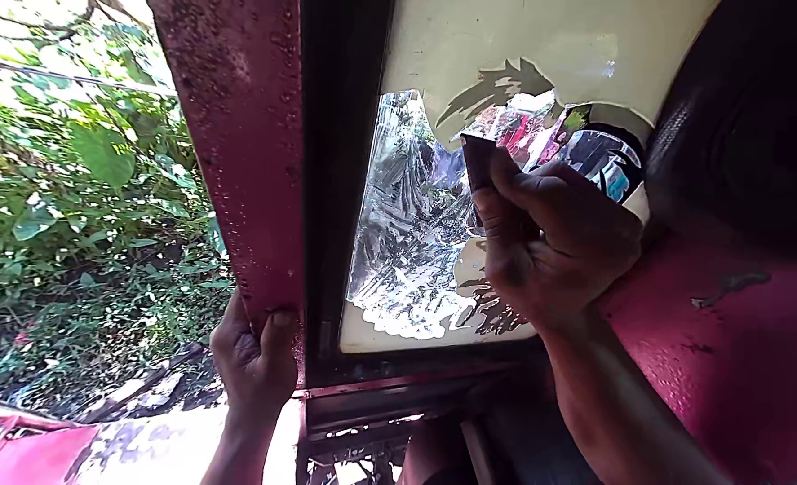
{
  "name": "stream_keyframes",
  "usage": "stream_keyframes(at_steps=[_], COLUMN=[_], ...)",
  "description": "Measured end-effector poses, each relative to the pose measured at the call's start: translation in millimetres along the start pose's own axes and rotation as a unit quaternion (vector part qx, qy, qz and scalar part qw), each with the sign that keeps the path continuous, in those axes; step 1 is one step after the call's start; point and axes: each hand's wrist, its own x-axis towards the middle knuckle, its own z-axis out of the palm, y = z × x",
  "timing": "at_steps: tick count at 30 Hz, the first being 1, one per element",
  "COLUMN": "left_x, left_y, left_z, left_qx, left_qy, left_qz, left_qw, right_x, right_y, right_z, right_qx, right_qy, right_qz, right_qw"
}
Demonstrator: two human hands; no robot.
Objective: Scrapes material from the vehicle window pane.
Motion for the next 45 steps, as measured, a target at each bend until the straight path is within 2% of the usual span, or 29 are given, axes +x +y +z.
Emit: stream_keyframes(at_steps=[13,19,26,45], left_x=[1,1,0,1], left_y=[0,-3,-4,2], left_z=[0,-2,-3,1], left_qx=[0.022,0.004,-0.001,0.052], left_qy=[0.007,-0.006,-0.007,0.015], left_qz=[-0.004,0.011,0.009,-0.01], left_qw=[1.0,1.0,1.0,0.999], right_x=[3,-3,-3,6], right_y=[2,1,-1,-4], right_z=[3,-2,2,1], right_qx=[-0.005,0.05,0.016,-0.036], right_qy=[-0.007,-0.015,-0.002,-0.037], right_qz=[-0.024,0.03,0.011,-0.019], right_qw=[1.0,0.998,1.0,0.998])
